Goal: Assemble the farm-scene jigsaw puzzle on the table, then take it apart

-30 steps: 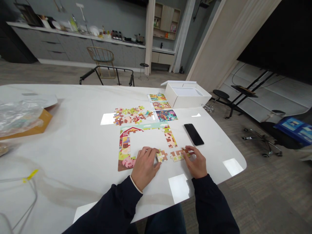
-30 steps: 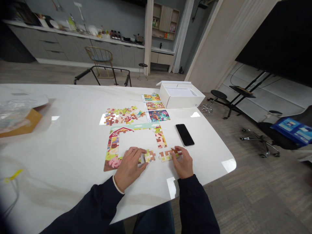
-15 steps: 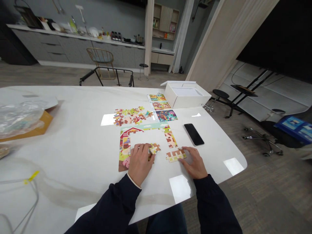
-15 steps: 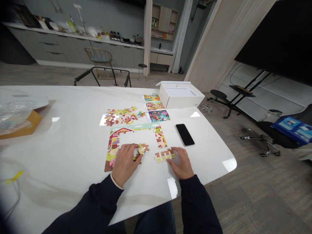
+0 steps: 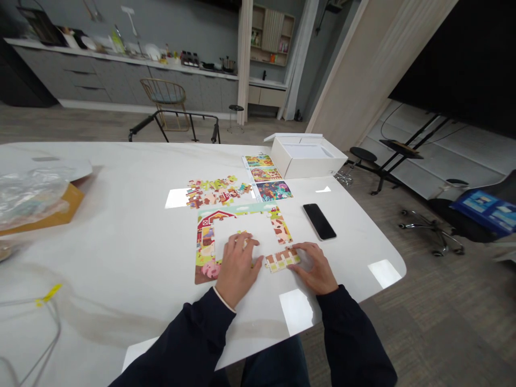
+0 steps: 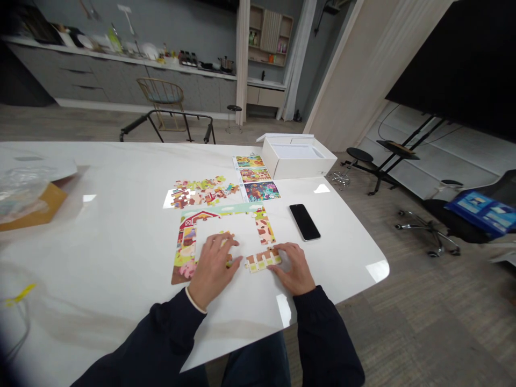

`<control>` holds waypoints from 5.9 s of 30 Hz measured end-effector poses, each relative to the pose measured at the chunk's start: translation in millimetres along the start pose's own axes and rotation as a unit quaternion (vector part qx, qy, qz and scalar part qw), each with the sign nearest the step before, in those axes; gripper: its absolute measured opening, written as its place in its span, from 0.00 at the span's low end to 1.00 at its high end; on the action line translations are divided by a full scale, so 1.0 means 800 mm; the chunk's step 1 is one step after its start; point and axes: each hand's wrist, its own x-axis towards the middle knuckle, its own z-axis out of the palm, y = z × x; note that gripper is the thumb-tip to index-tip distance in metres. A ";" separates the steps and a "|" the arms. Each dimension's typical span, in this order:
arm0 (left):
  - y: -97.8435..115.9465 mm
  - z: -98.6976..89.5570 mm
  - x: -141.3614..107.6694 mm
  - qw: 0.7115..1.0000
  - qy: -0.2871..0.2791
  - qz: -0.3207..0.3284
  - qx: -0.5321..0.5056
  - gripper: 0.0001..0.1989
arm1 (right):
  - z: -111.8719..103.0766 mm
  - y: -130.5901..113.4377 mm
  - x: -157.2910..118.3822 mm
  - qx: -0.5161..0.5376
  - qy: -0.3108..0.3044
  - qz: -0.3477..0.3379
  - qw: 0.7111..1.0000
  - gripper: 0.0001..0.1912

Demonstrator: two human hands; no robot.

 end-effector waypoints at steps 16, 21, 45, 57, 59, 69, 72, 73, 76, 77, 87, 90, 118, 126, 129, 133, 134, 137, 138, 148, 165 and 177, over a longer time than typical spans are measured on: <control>0.019 0.034 0.013 0.991 -0.073 0.038 -0.103 0.13 | 0.005 -0.002 0.009 0.003 0.024 -0.009 1.000 0.20; 0.020 0.036 0.012 0.993 -0.070 0.046 -0.083 0.12 | 0.009 0.002 0.011 -0.009 0.017 -0.020 1.000 0.17; 0.022 0.031 0.007 0.995 -0.075 0.052 -0.045 0.11 | 0.013 0.001 0.006 -0.053 0.020 -0.055 0.997 0.16; 0.026 0.027 0.006 0.994 -0.087 0.048 -0.039 0.10 | 0.014 0.005 0.004 -0.082 0.003 -0.058 0.995 0.16; 0.025 0.026 0.006 0.995 -0.082 0.049 -0.042 0.10 | 0.013 0.003 0.004 -0.079 0.004 -0.056 0.995 0.18; 0.021 0.033 0.002 0.995 -0.053 0.015 -0.088 0.19 | 0.010 -0.003 0.006 -0.044 0.018 -0.043 0.998 0.18; 0.017 0.028 0.004 0.992 -0.055 0.022 -0.112 0.21 | 0.010 -0.002 0.006 -0.042 0.017 -0.042 0.998 0.17; 0.013 0.023 0.006 0.991 -0.051 0.024 -0.121 0.21 | 0.010 -0.002 0.006 -0.041 0.016 -0.041 0.998 0.17; -0.010 0.005 0.014 0.993 -0.006 0.004 -0.120 0.18 | 0.010 -0.003 0.005 -0.037 0.018 -0.035 0.999 0.18; -0.020 0.000 0.017 0.994 0.013 -0.009 -0.108 0.16 | 0.009 -0.003 0.005 -0.035 0.019 -0.034 0.999 0.18; -0.060 0.002 0.023 0.998 0.031 -0.052 -0.031 0.10 | 0.014 0.002 0.003 -0.027 0.032 -0.031 0.999 0.19; -0.059 0.001 0.024 0.997 0.031 -0.066 -0.038 0.12 | 0.014 0.001 0.003 -0.026 0.035 -0.029 0.999 0.18; -0.025 -0.005 0.012 0.989 -0.079 0.049 -0.118 0.15 | 0.010 -0.001 0.004 -0.056 0.005 -0.059 0.997 0.21; -0.023 -0.003 0.009 0.991 -0.086 0.043 -0.091 0.17 | 0.013 0.004 0.002 -0.044 0.009 -0.055 0.997 0.23; -0.019 -0.006 0.010 0.990 -0.090 0.040 -0.105 0.18 | 0.009 -0.001 0.005 -0.030 0.016 -0.048 0.998 0.22; -0.010 -0.015 0.011 0.983 -0.084 0.061 -0.152 0.20 | 0.004 -0.024 0.008 0.029 0.044 -0.021 0.998 0.17; -0.008 -0.017 0.011 0.980 -0.079 0.072 -0.166 0.20 | 0.005 -0.033 0.010 0.065 0.051 -0.002 0.997 0.16; -0.004 -0.021 0.011 0.974 -0.060 0.096 -0.198 0.20 | 0.018 -0.063 0.017 0.221 0.030 0.079 0.972 0.17; -0.004 -0.022 0.011 0.973 -0.053 0.097 -0.204 0.20 | 0.024 -0.072 0.022 0.271 0.019 0.105 0.957 0.17; -0.009 -0.026 0.012 0.967 -0.063 0.064 -0.238 0.28 | 0.054 -0.091 0.041 0.388 0.052 0.193 0.899 0.17; -0.015 -0.028 0.004 0.964 -0.112 0.115 -0.211 0.25 | 0.055 -0.085 0.034 0.239 0.009 0.120 0.963 0.12; -0.014 -0.017 0.003 0.974 -0.100 0.106 -0.174 0.14 | 0.057 -0.084 0.034 0.237 -0.001 0.100 0.966 0.12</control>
